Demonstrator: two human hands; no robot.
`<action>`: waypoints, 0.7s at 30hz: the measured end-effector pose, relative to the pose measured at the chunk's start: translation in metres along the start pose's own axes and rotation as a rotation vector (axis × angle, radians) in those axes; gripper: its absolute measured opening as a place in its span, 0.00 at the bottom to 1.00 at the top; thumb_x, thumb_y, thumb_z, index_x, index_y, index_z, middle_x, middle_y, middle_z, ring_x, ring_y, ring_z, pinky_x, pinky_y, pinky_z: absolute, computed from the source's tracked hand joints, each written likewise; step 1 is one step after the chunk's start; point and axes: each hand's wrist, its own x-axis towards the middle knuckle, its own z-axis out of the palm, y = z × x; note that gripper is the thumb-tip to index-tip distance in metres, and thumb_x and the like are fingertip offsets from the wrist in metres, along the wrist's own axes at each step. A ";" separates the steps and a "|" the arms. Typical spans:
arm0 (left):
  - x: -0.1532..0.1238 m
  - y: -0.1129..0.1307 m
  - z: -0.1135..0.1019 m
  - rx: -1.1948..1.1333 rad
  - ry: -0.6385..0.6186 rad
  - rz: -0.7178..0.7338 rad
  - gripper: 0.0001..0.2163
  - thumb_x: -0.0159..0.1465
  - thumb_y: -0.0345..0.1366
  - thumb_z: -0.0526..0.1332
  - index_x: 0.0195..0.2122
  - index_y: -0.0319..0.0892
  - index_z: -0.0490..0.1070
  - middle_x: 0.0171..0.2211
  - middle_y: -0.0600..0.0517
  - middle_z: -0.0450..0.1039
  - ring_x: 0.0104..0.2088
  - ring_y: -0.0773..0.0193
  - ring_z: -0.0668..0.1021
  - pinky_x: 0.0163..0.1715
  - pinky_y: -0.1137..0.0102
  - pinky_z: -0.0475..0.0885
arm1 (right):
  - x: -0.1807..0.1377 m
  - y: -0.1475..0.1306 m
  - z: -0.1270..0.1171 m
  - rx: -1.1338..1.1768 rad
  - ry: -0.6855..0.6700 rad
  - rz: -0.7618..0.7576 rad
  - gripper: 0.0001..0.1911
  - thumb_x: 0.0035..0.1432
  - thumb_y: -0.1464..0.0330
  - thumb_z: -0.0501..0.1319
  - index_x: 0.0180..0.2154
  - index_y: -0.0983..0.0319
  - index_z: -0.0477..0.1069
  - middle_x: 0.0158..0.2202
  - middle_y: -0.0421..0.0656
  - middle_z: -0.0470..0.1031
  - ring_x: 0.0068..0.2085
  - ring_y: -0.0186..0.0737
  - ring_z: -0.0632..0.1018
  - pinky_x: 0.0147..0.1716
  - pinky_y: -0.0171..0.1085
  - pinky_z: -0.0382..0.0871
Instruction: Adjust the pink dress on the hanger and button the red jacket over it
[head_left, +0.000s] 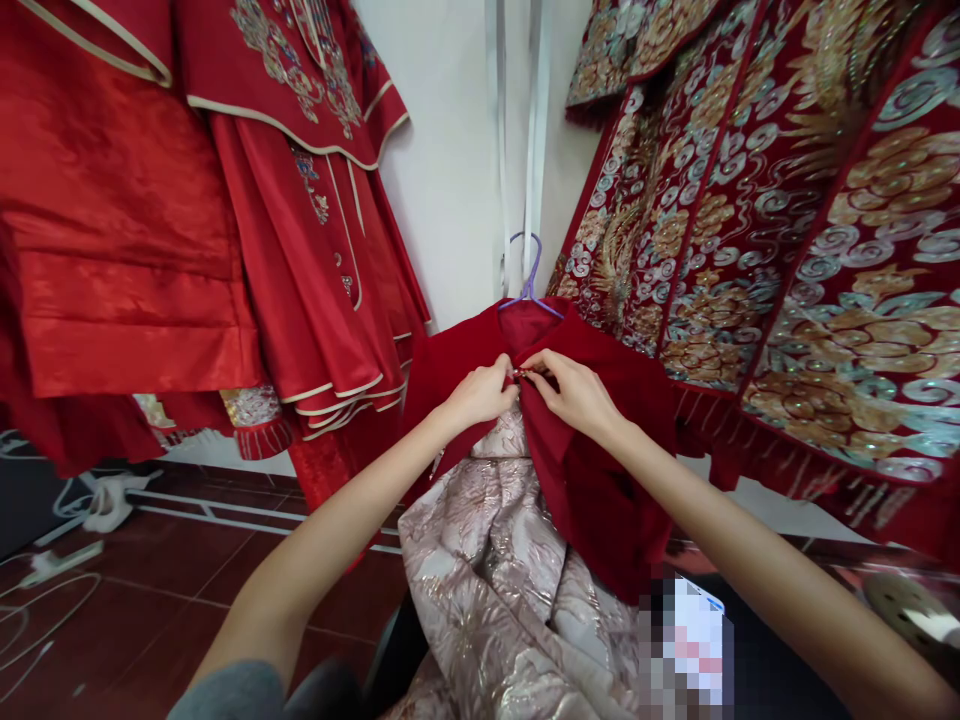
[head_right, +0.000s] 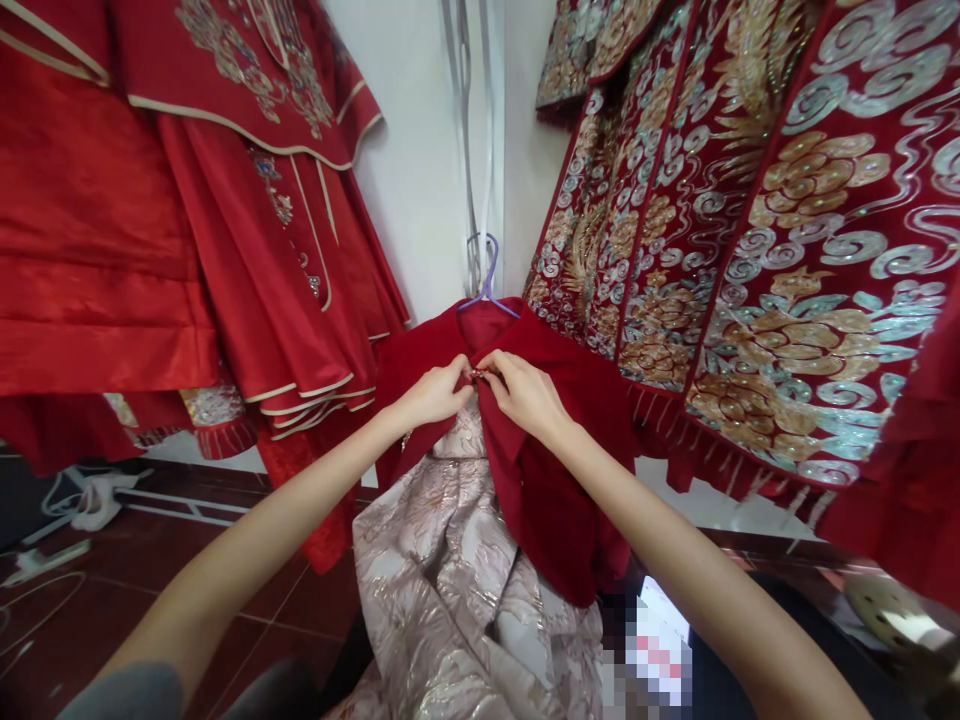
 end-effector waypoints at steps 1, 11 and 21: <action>0.003 -0.001 -0.001 0.006 -0.010 0.005 0.10 0.59 0.34 0.55 0.42 0.43 0.64 0.32 0.47 0.75 0.34 0.54 0.78 0.34 0.67 0.69 | 0.000 0.001 0.000 -0.002 -0.001 -0.001 0.08 0.61 0.69 0.53 0.42 0.57 0.68 0.40 0.43 0.75 0.41 0.42 0.76 0.43 0.41 0.70; -0.013 -0.011 0.006 -0.044 0.160 0.006 0.10 0.60 0.34 0.53 0.43 0.44 0.63 0.31 0.50 0.74 0.29 0.58 0.77 0.32 0.67 0.67 | -0.003 0.006 -0.001 0.050 -0.063 0.013 0.09 0.59 0.71 0.54 0.41 0.57 0.68 0.39 0.42 0.75 0.40 0.41 0.76 0.41 0.41 0.71; -0.009 -0.012 0.008 -0.136 0.120 0.028 0.10 0.59 0.33 0.54 0.43 0.44 0.63 0.29 0.52 0.72 0.28 0.60 0.76 0.33 0.68 0.68 | -0.004 -0.004 0.005 0.065 -0.013 -0.004 0.09 0.60 0.71 0.53 0.42 0.57 0.68 0.40 0.43 0.75 0.40 0.41 0.75 0.42 0.41 0.71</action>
